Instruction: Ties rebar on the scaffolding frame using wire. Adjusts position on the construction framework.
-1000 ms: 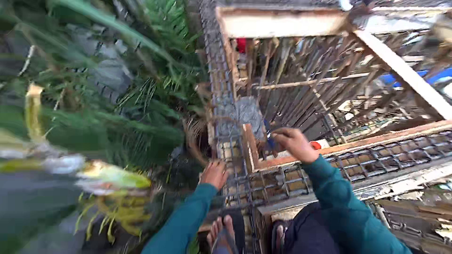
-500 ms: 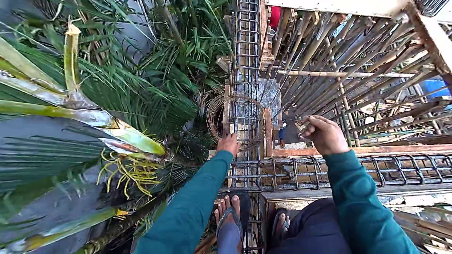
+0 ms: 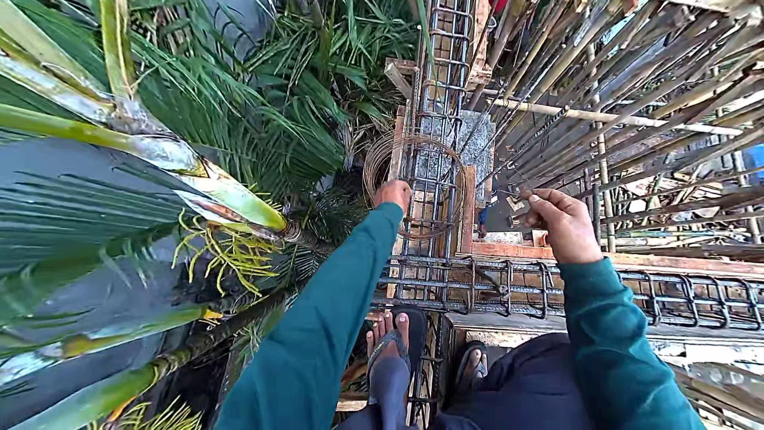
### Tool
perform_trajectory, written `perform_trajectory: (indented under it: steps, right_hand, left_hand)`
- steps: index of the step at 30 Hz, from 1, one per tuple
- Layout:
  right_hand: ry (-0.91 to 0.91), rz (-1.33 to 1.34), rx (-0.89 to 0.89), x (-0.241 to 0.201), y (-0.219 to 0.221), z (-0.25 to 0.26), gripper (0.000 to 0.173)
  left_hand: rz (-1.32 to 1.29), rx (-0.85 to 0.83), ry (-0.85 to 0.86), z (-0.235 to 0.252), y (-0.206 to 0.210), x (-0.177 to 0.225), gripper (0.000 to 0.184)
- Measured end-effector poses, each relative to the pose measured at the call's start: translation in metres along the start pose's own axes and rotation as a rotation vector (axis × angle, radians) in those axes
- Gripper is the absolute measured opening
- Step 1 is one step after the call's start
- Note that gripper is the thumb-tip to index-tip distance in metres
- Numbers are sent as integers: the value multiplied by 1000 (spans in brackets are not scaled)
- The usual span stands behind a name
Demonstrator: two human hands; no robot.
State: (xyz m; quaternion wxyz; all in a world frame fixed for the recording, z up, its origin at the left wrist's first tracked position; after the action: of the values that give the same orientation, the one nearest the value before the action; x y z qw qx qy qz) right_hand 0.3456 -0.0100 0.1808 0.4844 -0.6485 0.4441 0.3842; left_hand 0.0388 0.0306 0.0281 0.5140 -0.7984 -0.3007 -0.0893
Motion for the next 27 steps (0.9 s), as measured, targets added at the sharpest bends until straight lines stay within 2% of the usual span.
perform_trajectory:
  steps: [4,9,11,14,16,19,23,25,27]
  right_hand:
    - [21,-111,-14,7,1,5,29]
    - [95,-172,-45,14,1,11,30]
    - [121,-197,-68,17,0,11,30]
    - [118,-209,-72,20,-4,12,29]
    - [114,-208,-74,22,-6,13,29]
    - [135,-223,-81,21,-5,11,29]
    - [136,-239,-103,23,-1,11,30]
    - [140,-225,-92,22,-1,11,29]
    - [136,-208,-87,23,-1,12,29]
  left_hand:
    - [-9,54,-5,13,-20,4,30]
    - [-37,65,-36,13,-3,-4,30]
    - [18,-30,3,14,7,-10,28]
    - [226,-278,53,12,16,-12,27]
    - [311,-330,28,7,14,-10,27]
    - [318,-222,-70,-3,5,-3,28]
    - [342,-71,-121,-6,1,-2,47]
    - [260,-9,-127,0,0,-2,43]
    - [66,74,-118,8,-7,-4,35]
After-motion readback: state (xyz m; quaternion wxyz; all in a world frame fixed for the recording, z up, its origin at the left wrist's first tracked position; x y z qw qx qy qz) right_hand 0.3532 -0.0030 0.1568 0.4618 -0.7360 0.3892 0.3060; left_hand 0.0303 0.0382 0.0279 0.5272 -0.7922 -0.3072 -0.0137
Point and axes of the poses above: each hand's wrist, its own z-axis towards the middle knuckle, its own y-axis out of the palm, x = y × z, the point moved 1 cm from there along z, towards the middle knuckle, and after that the axes turned 3 degrees about z, right-handed, at the moved point
